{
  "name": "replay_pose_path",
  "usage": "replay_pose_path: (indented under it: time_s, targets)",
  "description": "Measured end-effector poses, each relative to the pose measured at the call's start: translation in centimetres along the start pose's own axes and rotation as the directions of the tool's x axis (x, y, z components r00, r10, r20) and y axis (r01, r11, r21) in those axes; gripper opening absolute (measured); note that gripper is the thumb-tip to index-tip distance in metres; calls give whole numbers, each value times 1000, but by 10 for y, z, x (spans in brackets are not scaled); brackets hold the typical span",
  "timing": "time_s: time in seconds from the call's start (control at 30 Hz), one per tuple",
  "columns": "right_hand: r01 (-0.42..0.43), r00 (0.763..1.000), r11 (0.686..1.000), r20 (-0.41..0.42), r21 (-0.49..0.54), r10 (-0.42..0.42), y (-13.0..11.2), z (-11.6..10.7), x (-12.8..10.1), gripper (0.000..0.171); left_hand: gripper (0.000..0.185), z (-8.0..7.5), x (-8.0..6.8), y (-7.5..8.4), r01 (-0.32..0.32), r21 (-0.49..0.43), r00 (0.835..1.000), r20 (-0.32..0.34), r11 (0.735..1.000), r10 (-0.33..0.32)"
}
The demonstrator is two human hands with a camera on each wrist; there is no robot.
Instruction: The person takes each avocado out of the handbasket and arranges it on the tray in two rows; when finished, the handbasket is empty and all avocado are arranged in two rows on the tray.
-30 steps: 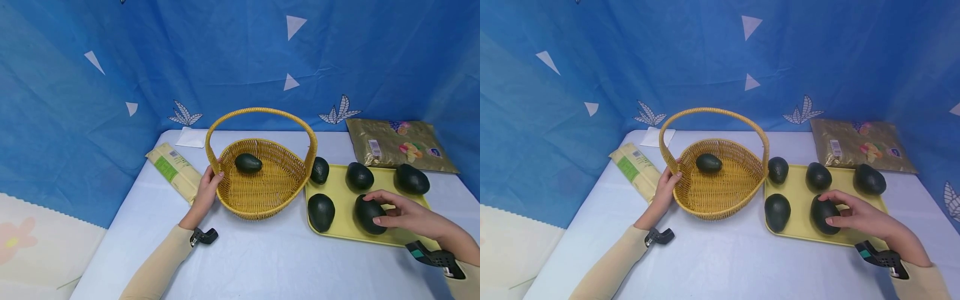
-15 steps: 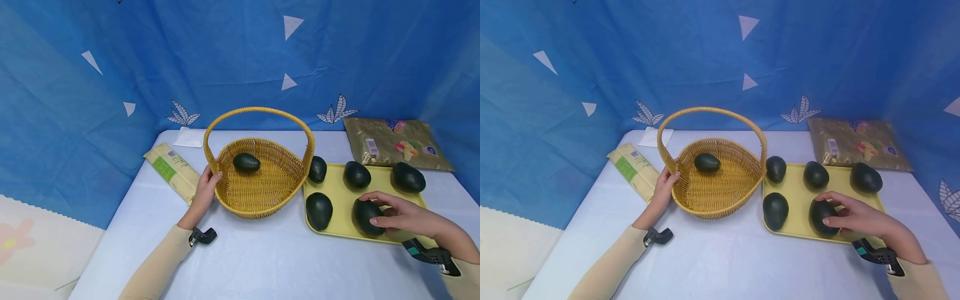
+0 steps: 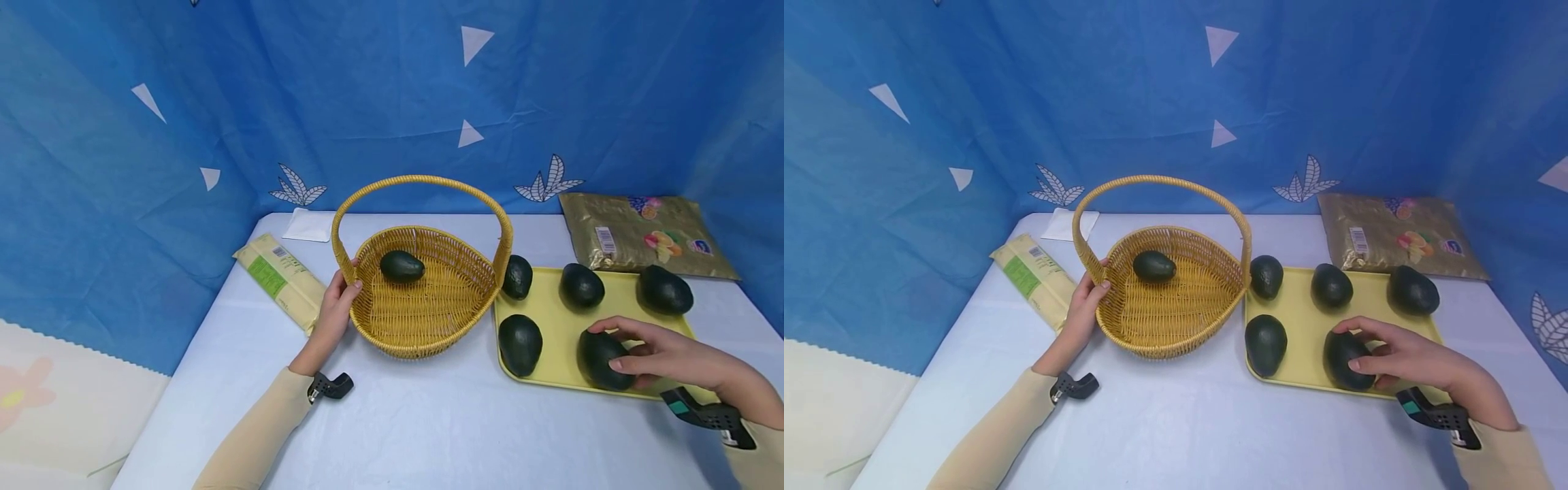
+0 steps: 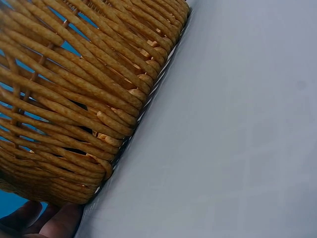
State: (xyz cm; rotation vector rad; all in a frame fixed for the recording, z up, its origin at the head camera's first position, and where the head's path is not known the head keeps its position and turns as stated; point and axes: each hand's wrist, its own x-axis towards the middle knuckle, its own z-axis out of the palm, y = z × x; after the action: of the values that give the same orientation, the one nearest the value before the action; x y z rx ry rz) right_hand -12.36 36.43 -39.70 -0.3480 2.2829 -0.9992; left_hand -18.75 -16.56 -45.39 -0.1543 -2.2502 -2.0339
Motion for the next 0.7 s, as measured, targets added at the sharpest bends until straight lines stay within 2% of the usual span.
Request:
replay_pose_path:
  time_s: [0.13, 0.33, 0.57, 0.7]
  targets:
    - [1, 1000, 1000, 17, 24, -2, 0, -1, -1, 45, 52, 0, 0, 1, 6, 3, 1000, 0, 1000, -6]
    - [-9, 1000, 1000, -17, 16, 9, -3, 1, 1, 53, 52, 0, -1, 2, 15, 2, 1000, -1, 1000, -15]
    - [70, 997, 997, -35, 44, -69, -3, 7, 10, 52, 52, 0, -1, 1, 15, -20, 1000, -4, 1000, -15]
    - [83, 995, 995, -57, 54, -80, -6, 10, 13, 53, 53, 0, -1, 0, 16, -20, 1000, -2, 1000, -16]
